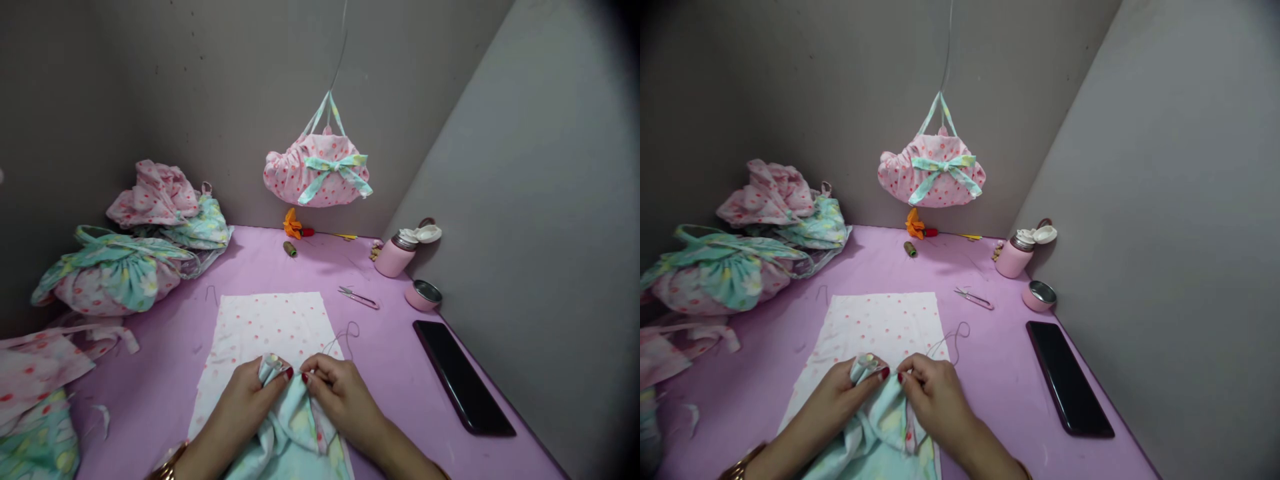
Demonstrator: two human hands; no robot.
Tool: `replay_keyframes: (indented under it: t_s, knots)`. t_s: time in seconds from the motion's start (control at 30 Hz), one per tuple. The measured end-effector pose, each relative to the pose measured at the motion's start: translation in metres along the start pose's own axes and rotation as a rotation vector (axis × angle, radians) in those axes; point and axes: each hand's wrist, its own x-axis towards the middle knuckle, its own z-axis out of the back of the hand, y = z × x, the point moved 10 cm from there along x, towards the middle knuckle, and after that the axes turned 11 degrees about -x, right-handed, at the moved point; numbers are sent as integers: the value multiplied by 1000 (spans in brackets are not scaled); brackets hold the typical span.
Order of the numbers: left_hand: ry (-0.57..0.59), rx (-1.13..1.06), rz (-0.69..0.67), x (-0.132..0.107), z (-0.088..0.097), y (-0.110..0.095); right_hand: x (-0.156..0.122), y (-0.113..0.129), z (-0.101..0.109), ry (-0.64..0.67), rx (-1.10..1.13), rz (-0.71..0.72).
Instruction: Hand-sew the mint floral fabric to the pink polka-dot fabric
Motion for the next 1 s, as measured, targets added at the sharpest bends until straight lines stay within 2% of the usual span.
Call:
replay_keyframes:
  t_s: [0.17,0.37,1.0]
  knots:
    - [46,-85,20,1,-4,1,1,-6,-5,59,209,-80]
    - [113,-317,121,-2,-14,9,1,-10,-14,131,446,-146]
    - [180,-520,224,-9,-27,4,0,-11,-18,197,536,-108]
